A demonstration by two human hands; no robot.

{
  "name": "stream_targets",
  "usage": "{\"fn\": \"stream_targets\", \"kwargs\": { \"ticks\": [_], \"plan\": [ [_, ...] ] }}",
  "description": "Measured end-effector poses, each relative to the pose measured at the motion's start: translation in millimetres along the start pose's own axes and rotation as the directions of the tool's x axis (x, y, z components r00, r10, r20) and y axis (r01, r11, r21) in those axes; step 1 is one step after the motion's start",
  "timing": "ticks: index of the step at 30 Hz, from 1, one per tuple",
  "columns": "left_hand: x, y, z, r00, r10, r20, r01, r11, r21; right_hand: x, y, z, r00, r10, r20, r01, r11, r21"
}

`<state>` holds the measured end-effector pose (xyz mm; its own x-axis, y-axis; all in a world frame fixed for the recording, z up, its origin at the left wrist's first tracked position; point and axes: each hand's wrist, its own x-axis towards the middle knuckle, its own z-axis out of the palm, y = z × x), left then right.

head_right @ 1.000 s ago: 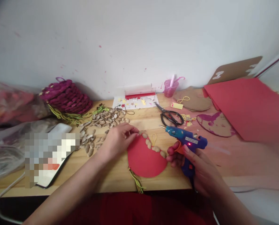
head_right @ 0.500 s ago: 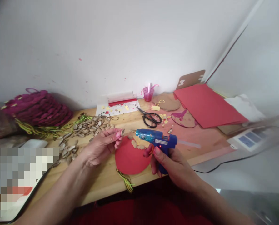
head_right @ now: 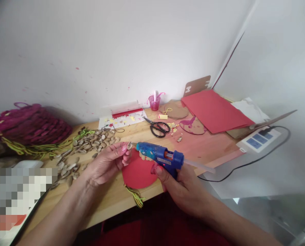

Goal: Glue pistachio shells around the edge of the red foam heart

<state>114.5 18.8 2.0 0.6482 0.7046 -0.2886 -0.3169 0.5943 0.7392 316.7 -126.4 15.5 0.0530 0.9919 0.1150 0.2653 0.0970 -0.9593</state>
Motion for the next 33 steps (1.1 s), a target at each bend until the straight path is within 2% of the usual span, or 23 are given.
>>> {"fn": "stream_targets", "kwargs": {
  "ticks": [26,33],
  "plan": [
    [-1.1,-0.7,0.9,1.0,0.02,-0.012,-0.02,1.0,0.008,1.5,1.9,-0.6,1.0,-0.013,0.029,0.016,0.995,-0.097],
    [0.3,-1.9,-1.5,1.0,0.013,-0.016,-0.012,1.0,0.02,1.7,4.2,-0.3,1.0,-0.004,0.003,0.005,0.994,-0.108]
  ]
}}
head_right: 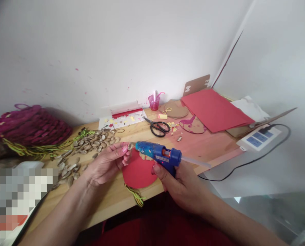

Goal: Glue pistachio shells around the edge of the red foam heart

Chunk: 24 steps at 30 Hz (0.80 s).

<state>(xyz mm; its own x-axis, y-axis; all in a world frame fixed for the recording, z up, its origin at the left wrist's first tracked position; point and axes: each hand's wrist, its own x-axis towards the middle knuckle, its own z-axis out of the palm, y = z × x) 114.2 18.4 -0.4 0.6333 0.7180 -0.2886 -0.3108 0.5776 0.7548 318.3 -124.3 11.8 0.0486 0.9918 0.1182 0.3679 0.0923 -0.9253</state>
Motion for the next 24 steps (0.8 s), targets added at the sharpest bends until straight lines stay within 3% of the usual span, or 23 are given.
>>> {"fn": "stream_targets", "kwargs": {
  "ticks": [24],
  "plan": [
    [0.2,1.3,-0.8,1.0,0.003,-0.018,-0.002,1.0,0.014,1.0,-0.8,-1.6,1.0,-0.007,-0.001,0.007,1.0,0.02]
  ]
}}
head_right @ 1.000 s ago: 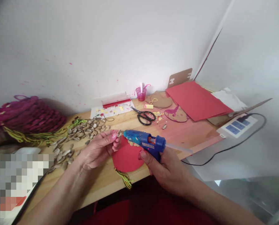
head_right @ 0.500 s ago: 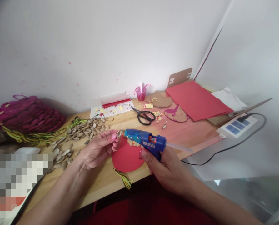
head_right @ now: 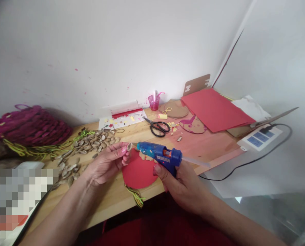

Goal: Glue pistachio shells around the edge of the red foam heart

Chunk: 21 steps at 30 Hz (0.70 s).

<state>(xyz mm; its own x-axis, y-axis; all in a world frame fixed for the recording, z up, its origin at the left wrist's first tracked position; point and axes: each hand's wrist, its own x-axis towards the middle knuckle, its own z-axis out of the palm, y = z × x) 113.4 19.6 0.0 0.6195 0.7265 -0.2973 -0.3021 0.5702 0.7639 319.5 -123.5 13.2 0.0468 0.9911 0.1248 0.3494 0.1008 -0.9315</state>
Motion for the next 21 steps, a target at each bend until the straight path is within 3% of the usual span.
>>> {"fn": "stream_targets", "kwargs": {
  "ticks": [21],
  "plan": [
    [0.2,-0.2,0.3,1.0,0.0,-0.023,0.0,1.0,0.004,0.6,-5.8,1.0,1.0,-0.001,-0.019,0.0,1.0,-0.03]
  ]
}}
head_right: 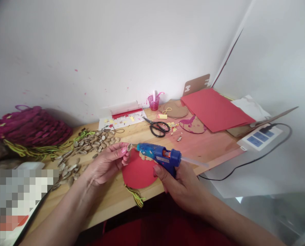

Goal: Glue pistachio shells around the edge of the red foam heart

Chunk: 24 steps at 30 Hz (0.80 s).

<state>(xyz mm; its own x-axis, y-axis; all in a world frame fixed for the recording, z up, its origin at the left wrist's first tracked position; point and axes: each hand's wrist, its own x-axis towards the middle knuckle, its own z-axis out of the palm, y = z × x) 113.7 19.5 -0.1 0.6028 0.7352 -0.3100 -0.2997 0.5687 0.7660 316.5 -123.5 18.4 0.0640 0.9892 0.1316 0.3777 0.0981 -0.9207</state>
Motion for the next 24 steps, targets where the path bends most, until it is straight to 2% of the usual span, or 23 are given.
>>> {"fn": "stream_targets", "kwargs": {
  "ticks": [12,24],
  "plan": [
    [0.1,0.3,0.1,1.0,0.015,-0.005,-0.015,1.0,-0.012,-4.7,-1.3,-0.6,0.999,0.031,0.032,-0.03,0.999,-0.016],
    [1.0,-0.7,-1.1,1.0,-0.003,0.024,0.004,0.999,-0.034,-9.3,1.9,3.2,0.994,-0.005,0.112,0.0,0.999,0.048]
  ]
}}
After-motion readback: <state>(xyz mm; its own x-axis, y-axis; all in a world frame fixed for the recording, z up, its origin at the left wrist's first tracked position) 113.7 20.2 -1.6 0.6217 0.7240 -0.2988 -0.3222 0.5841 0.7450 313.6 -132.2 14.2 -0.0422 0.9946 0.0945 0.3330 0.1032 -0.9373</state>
